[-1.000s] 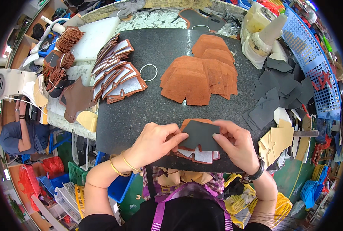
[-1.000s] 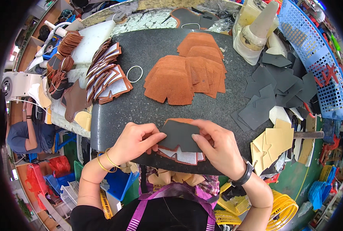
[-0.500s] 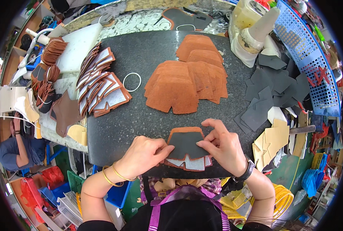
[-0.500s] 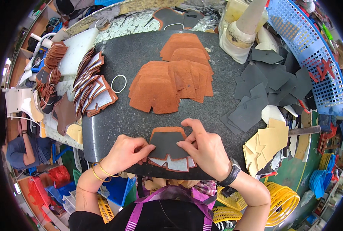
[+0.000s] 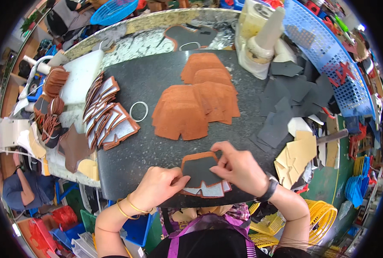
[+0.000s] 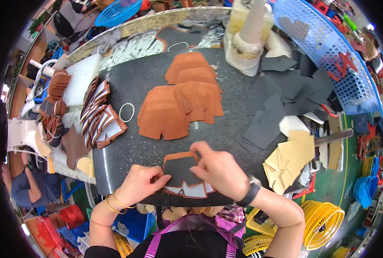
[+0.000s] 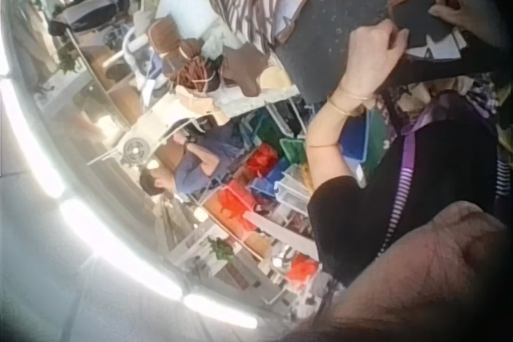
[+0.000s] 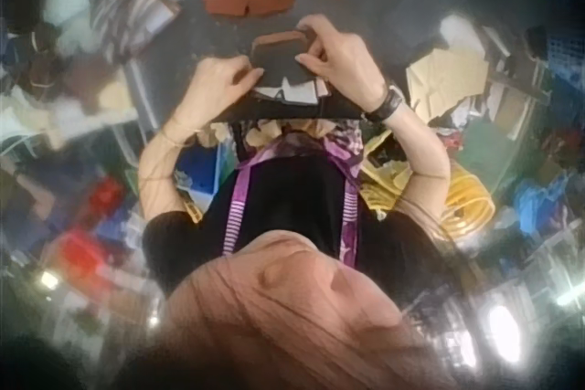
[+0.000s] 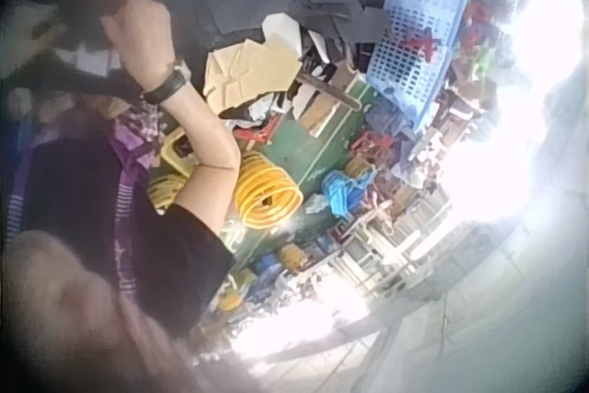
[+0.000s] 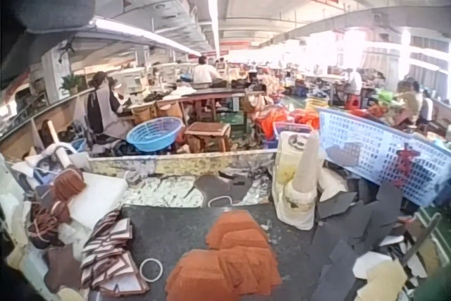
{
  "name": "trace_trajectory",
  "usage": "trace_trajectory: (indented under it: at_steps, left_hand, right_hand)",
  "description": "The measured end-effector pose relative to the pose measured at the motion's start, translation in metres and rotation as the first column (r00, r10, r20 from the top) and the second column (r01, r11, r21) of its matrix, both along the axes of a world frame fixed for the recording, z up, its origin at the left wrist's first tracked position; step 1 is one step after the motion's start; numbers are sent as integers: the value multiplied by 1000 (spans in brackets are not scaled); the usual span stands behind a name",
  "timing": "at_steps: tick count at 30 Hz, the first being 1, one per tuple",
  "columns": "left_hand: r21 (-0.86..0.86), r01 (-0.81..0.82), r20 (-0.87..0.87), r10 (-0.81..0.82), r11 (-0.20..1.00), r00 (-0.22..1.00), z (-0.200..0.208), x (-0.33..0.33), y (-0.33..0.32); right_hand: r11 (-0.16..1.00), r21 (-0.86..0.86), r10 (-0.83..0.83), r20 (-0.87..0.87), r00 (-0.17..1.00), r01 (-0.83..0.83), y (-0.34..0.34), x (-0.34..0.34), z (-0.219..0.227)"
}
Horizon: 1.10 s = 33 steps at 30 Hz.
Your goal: The person assembles shoe components by repeatedly aligning leather cutouts, fabric linings, and inner patches on top of each other by hand to form stacked layers.
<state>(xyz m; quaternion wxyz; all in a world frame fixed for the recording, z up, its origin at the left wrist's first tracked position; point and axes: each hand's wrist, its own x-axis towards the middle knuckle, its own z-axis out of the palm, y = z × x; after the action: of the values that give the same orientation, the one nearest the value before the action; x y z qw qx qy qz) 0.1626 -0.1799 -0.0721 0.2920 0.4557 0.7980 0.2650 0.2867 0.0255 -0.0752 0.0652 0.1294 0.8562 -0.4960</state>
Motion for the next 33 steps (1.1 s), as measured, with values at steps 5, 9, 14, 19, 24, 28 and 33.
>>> trace_trajectory:
  at_steps: [5,9,14,19,24,28,33]
  left_hand:
    - [-67,37,-383,-60,997,922,23,8,21]
    - [133,222,-429,-145,966,891,19,27,27]
    - [63,390,-309,-353,919,883,15,25,12]
    - [212,315,-395,-213,925,893,11,35,25]
    - [329,296,-380,-161,897,911,23,31,30]
    - [390,336,-356,-196,857,914,18,39,34]
    - [469,314,-281,-198,825,939,7,45,30]
  right_hand:
    - [954,301,77,-257,963,4,7,9,8]
    - [784,553,-130,-300,945,284,54,28,14]
    - [444,831,-388,-159,908,335,105,103,24]
    - [666,598,-577,34,816,447,114,124,13]
    - [538,696,-430,-260,865,476,98,122,-7]
    - [572,611,-627,-105,772,548,111,140,-10]
    - [303,773,-509,-363,781,557,95,151,-22]
